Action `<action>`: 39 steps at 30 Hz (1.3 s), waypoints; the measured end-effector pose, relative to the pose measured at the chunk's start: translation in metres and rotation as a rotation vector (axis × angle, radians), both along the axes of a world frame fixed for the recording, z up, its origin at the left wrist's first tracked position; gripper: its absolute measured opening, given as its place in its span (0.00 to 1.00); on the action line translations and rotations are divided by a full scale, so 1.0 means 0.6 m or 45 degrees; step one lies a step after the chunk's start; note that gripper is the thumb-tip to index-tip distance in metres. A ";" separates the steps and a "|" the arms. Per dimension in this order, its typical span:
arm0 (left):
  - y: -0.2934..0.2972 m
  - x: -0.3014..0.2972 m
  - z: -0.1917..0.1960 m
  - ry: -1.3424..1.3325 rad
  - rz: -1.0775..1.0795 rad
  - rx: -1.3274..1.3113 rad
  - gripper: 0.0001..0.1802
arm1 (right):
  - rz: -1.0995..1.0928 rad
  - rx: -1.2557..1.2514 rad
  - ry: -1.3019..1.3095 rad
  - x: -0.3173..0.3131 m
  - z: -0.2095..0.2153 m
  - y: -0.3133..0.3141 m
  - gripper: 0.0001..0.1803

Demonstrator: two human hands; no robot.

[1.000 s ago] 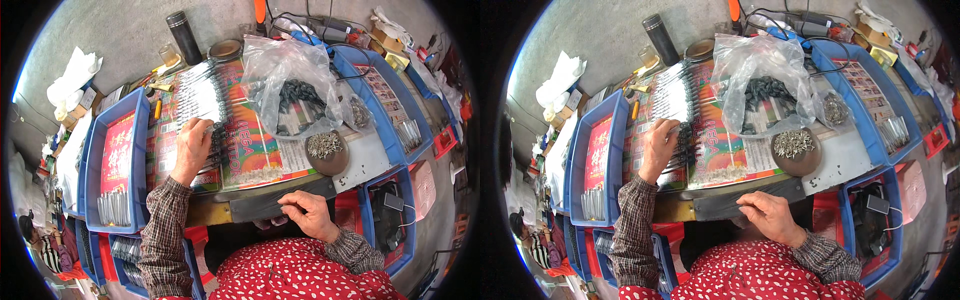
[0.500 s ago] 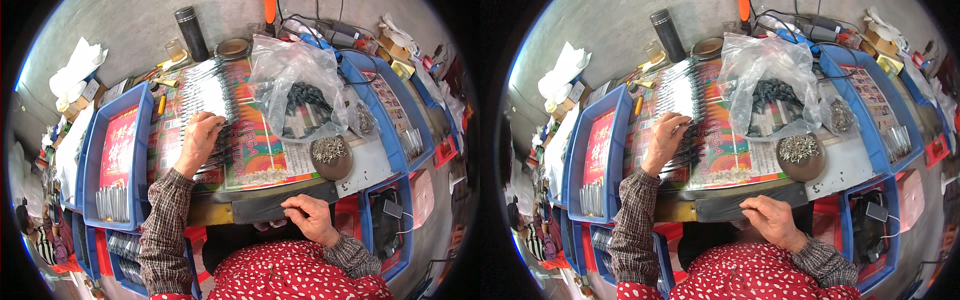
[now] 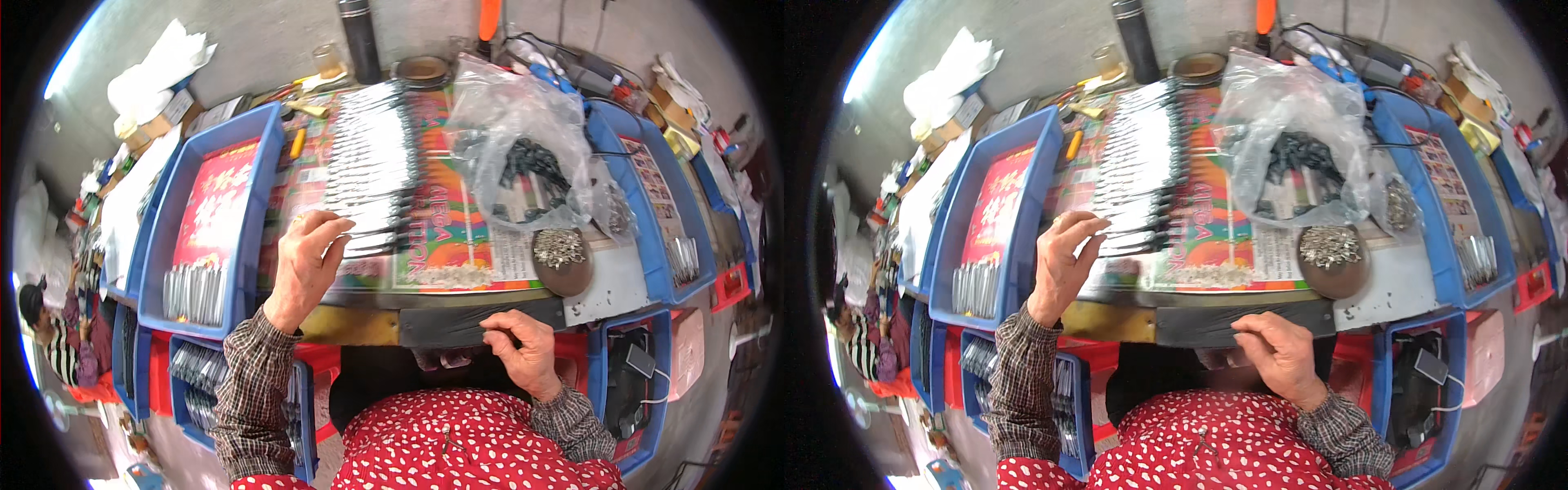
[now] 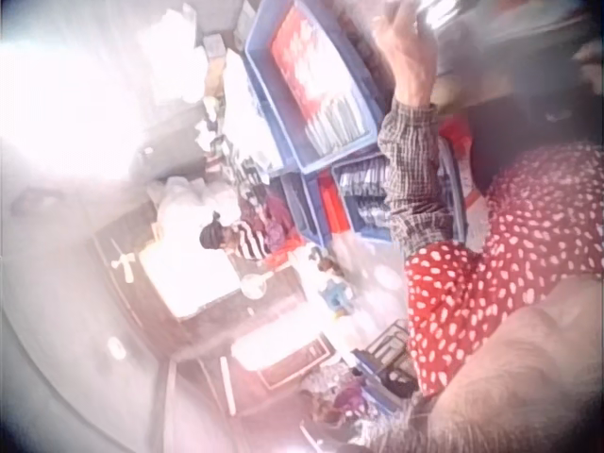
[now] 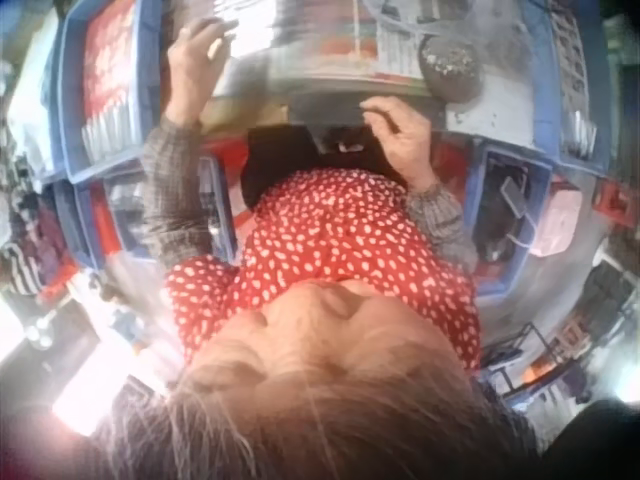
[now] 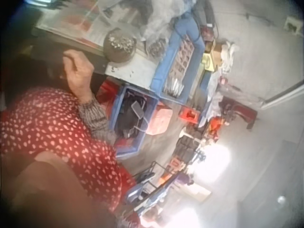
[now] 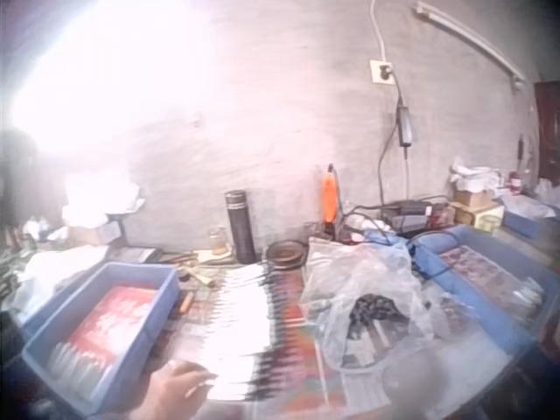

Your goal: The person assembles compasses by fitting plastic joints and inserting small screws into metal legs by hand, organizing the components on the table and placing items into trays.

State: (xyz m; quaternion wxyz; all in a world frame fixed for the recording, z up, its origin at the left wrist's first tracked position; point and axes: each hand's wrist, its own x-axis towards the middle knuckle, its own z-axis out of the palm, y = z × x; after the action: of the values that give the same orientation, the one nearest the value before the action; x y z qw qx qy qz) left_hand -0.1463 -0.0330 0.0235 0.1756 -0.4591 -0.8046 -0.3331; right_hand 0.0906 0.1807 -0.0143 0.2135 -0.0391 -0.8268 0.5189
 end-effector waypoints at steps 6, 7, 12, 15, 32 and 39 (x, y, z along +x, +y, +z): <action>-0.087 0.027 0.031 0.129 0.224 -0.075 0.11 | -0.130 -0.123 -0.073 0.008 -0.009 -0.003 0.07; -0.100 0.028 0.037 0.136 0.271 -0.067 0.10 | -0.099 -0.128 -0.067 0.008 -0.009 -0.004 0.07; -0.192 -0.003 0.055 0.127 0.581 -0.144 0.08 | -0.116 -0.205 -0.075 0.006 -0.011 -0.006 0.06; -0.251 -0.028 0.048 -0.045 0.674 -0.323 0.10 | -0.113 -0.205 -0.080 0.006 -0.009 -0.011 0.06; -0.286 -0.083 -0.006 0.067 0.639 -0.619 0.07 | -0.061 0.094 -0.088 0.018 0.022 0.004 0.05; -0.320 -0.096 -0.016 0.133 0.641 -0.630 0.13 | -0.218 0.309 0.061 0.057 0.038 0.065 0.06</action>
State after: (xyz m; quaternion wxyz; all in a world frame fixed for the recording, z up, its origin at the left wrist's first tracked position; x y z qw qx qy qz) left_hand -0.2039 -0.2250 0.0139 0.1764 -0.2914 -0.9388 -0.0506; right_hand 0.1245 0.2195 0.0087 0.2800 -0.0711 -0.8717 0.3958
